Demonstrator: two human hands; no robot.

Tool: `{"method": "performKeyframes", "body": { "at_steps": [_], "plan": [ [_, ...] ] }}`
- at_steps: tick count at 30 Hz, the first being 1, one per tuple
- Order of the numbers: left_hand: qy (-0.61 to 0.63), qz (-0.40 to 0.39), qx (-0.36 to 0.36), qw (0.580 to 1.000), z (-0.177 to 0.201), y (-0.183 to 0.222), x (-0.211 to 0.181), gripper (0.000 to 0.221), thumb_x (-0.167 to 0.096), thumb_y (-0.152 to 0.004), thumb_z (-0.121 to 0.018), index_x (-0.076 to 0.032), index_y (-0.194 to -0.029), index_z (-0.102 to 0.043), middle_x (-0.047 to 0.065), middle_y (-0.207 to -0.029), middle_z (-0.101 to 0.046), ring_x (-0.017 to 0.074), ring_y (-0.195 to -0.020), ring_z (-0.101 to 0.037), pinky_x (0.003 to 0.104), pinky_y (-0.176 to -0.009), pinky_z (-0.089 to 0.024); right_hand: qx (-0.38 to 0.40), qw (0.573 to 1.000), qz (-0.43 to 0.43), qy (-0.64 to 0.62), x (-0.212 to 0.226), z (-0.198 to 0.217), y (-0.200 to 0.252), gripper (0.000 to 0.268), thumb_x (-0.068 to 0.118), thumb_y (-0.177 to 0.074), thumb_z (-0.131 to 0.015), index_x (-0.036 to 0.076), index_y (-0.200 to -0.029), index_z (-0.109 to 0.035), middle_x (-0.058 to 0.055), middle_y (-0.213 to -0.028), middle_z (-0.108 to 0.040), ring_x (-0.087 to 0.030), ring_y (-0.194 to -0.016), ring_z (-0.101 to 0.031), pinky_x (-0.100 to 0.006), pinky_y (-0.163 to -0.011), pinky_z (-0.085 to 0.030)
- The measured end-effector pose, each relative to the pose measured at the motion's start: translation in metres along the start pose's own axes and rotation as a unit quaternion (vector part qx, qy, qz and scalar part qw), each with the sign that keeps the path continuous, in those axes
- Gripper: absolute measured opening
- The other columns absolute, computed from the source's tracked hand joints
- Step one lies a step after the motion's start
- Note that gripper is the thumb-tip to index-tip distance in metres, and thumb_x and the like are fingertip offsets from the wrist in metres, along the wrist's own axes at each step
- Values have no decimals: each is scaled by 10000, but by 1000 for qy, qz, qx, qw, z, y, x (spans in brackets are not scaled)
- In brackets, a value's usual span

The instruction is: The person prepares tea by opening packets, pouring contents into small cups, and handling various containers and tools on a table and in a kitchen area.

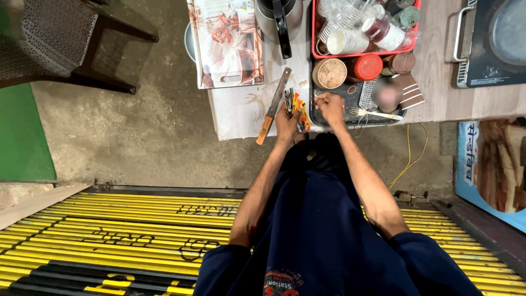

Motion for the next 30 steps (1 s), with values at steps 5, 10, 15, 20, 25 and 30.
{"method": "performKeyframes", "body": {
  "at_steps": [5,10,15,20,25,30],
  "plan": [
    [27,-3,-3,1000,0,4,-6,303,-1,-932,-634,31,-1231,-601,106,-1035,-735,133,-900,-686,294,-798,-561,-5,993,-77,-86,-22,13,1,136,94,-936,-717,-2,-1016,-773,-70,-794,-751,-94,-648,-609,-284,-596,-450],
    [13,11,-1,1000,0,3,3,284,9,-946,-644,46,-1226,-613,146,-1043,-740,172,-908,-698,316,-810,-566,-45,998,41,15,9,29,9,128,116,-931,-694,21,-991,-756,-93,-776,-766,-163,-668,-724,-339,-647,-558],
    [26,-22,3,999,-1,3,4,329,23,-937,-647,45,-1261,-591,146,-1096,-735,182,-968,-705,321,-855,-566,-96,957,129,240,65,26,30,101,161,-946,-711,69,-972,-744,-218,-768,-712,-427,-706,-690,-527,-669,-536],
    [31,-9,-4,999,4,2,0,360,17,-936,-644,40,-1288,-577,142,-1088,-731,179,-941,-699,318,-836,-561,-91,942,163,279,83,17,45,124,162,-950,-701,69,-1030,-717,-236,-798,-710,-461,-728,-683,-558,-681,-530],
    [5,-5,-8,1000,7,4,-1,335,9,-934,-654,43,-1262,-599,140,-1043,-740,176,-900,-699,322,-804,-564,-59,938,155,306,84,9,47,171,174,-960,-690,39,-1065,-692,-260,-805,-704,-470,-726,-684,-568,-678,-530],
    [5,-22,-5,1000,4,4,1,296,17,-935,-651,47,-1227,-607,137,-1032,-744,173,-902,-700,318,-807,-564,-51,931,137,334,75,3,41,182,185,-978,-663,25,-1065,-664,-272,-780,-696,-470,-717,-685,-571,-689,-531]
  ]
}}
Point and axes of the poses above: each hand's wrist, its own y-axis away from the middle knuckle, its own z-axis out of the back of the hand, x = y × z, the point moved 8 cm from there along -y, towards the middle knuckle
